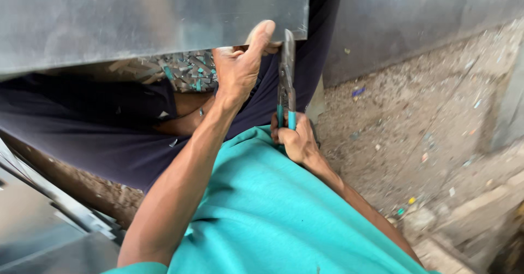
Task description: The person sits on the ground and uses tin snips to cut rectangular metal sheets. They repeatedly pick up sheets, cut along the edges to trim them, and place the finished pieces onto a stack.
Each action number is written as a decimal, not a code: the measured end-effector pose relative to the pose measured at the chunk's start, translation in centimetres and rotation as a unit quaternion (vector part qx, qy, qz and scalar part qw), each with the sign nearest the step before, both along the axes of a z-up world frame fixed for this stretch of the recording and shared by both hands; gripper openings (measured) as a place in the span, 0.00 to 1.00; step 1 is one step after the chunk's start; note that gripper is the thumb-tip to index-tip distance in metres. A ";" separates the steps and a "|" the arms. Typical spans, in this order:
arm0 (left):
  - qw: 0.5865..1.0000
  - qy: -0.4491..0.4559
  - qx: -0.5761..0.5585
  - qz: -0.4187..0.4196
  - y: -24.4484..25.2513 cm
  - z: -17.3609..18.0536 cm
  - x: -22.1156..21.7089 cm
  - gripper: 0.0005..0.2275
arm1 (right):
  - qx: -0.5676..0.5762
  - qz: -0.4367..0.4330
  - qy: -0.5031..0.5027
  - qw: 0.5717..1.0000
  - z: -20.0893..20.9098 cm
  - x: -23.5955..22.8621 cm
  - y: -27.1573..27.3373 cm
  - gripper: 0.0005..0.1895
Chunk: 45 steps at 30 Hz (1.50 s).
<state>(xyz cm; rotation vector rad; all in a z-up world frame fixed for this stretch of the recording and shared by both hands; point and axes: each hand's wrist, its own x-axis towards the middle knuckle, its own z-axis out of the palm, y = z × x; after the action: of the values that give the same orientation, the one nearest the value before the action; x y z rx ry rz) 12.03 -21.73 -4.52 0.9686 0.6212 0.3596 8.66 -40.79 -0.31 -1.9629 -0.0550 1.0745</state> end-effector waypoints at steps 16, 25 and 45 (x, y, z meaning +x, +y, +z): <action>0.994 -0.051 -0.050 0.083 4.8 1.7 -12.6 0.26 | -0.053 0.342 0.129 0.929 3.3 6.2 2.8 0.37; 0.996 -0.049 -0.018 0.071 5.4 1.4 -12.5 0.26 | -0.063 0.386 0.106 0.914 4.8 6.5 5.5 0.39; 0.964 0.076 0.255 -0.011 8.1 0.7 -13.1 0.08 | -0.143 0.358 -0.062 0.921 4.0 5.3 1.9 0.07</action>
<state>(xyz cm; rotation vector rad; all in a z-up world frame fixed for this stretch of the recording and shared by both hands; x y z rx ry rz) -1.09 -13.68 -3.87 1.5064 0.6694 0.4389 13.99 -38.90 3.65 -2.3429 -0.7779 1.4732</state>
